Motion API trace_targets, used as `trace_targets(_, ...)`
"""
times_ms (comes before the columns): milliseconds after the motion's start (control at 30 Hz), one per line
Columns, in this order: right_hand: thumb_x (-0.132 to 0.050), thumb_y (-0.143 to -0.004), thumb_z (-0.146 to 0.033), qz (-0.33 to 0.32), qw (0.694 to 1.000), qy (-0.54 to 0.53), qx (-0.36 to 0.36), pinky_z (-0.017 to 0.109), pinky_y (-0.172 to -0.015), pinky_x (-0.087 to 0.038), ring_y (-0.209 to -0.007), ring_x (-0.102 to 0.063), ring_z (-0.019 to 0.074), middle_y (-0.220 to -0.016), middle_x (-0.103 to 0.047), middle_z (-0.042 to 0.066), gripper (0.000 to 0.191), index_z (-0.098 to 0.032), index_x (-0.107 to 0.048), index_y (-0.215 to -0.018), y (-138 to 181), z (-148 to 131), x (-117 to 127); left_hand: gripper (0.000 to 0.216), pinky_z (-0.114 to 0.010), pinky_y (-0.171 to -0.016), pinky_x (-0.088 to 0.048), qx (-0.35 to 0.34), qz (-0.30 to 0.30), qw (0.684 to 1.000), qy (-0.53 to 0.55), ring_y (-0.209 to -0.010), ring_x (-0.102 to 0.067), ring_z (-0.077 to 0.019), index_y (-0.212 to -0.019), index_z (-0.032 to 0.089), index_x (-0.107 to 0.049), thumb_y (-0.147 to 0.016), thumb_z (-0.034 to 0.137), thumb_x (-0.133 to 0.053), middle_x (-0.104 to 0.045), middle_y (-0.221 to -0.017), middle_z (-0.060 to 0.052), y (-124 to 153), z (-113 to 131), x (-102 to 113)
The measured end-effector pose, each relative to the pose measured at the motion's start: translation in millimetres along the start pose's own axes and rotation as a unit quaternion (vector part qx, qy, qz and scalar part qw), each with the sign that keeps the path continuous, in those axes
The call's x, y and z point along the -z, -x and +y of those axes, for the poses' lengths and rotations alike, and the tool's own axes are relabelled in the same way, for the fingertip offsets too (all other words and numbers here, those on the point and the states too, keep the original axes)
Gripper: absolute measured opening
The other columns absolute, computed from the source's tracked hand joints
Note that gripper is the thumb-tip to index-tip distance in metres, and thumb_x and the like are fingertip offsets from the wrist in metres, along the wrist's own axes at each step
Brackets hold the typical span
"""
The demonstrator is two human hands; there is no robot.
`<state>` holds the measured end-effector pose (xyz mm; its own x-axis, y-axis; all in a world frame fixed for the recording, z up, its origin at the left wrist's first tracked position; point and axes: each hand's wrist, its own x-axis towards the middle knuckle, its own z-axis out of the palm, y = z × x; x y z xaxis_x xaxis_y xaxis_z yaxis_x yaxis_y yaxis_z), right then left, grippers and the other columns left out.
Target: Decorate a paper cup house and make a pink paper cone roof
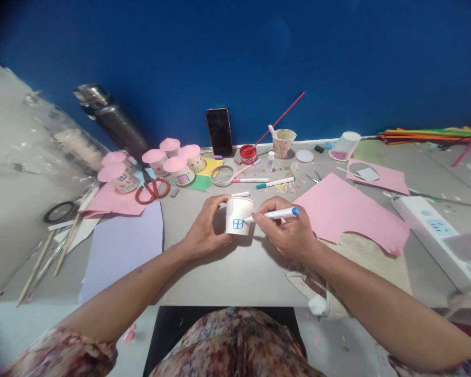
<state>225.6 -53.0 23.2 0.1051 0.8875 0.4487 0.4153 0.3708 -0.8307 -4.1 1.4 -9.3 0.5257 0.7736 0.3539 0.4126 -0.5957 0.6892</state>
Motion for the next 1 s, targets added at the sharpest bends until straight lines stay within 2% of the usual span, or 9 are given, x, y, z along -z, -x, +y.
trace_targets(233, -0.073, -0.088, -0.030, -0.031, 0.999, -0.035, -0.023, 0.027, -0.043, -0.041, -0.047, -0.056, 0.0146, -0.061, -0.068, 0.000, 0.014, -0.023, -0.069, -0.078, 3.7, 6.9, -0.3, 0.073, -0.055, -0.113, -0.044, -0.014, 0.002, 1.000, 0.002, -0.133, -0.054, -0.0349, -0.142, 0.022, -0.044, -0.074, 0.025, -0.073, -0.056, -0.142, -0.015, -0.6, 1.7, 0.8)
trace_targets(467, -0.076, -0.089, -0.035, 0.021, 1.000, 0.014, 0.015, 0.029, -0.045, -0.043, -0.053, -0.060, 0.0184, -0.060, -0.066, 0.002, 0.021, -0.025, -0.068, -0.072, -0.3, -1.6, 2.9, 0.075, -0.055, -0.112, -0.045, -0.007, 0.006, 1.000, -0.010, -0.132, -0.053, -0.0341, -0.143, 0.025, -0.043, -0.074, 0.024, -0.073, -0.055, -0.141, -0.014, 0.0, 2.4, 1.4)
trace_targets(633, -0.074, -0.086, -0.026, -0.008, 0.999, 0.009, 0.039, 0.026, -0.045, -0.044, -0.049, -0.058, 0.0140, -0.063, -0.069, 0.000, 0.013, -0.023, -0.070, -0.074, 0.3, 2.1, 2.0, 0.078, -0.054, -0.112, -0.045, -0.034, 0.015, 0.999, -0.021, -0.130, -0.052, -0.0333, -0.144, 0.025, -0.042, -0.073, 0.022, -0.073, -0.054, -0.140, -0.013, 1.0, 1.6, 0.7)
trace_targets(800, -0.073, -0.086, -0.026, -0.030, 0.999, -0.003, 0.039, 0.026, -0.049, -0.045, -0.052, -0.060, 0.0134, -0.068, -0.073, 0.001, 0.010, -0.022, -0.070, -0.077, 2.6, 5.7, 0.4, 0.077, -0.052, -0.113, -0.044, -0.059, 0.015, 0.998, -0.035, -0.129, -0.052, -0.0325, -0.143, 0.024, -0.041, -0.072, 0.020, -0.070, -0.054, -0.140, -0.013, 0.8, 2.3, 0.4)
trace_targets(1000, -0.072, -0.087, -0.023, -0.057, 0.997, -0.006, 0.056, 0.026, -0.048, -0.044, -0.049, -0.059, 0.0127, -0.065, -0.071, -0.001, 0.008, -0.022, -0.071, -0.079, 4.1, 5.3, -1.3, 0.073, -0.050, -0.111, -0.044, -0.056, 0.009, 0.998, -0.041, -0.126, -0.053, -0.0324, -0.141, 0.024, -0.044, -0.073, 0.022, -0.071, -0.056, -0.136, -0.012, -0.1, 4.6, 0.4)
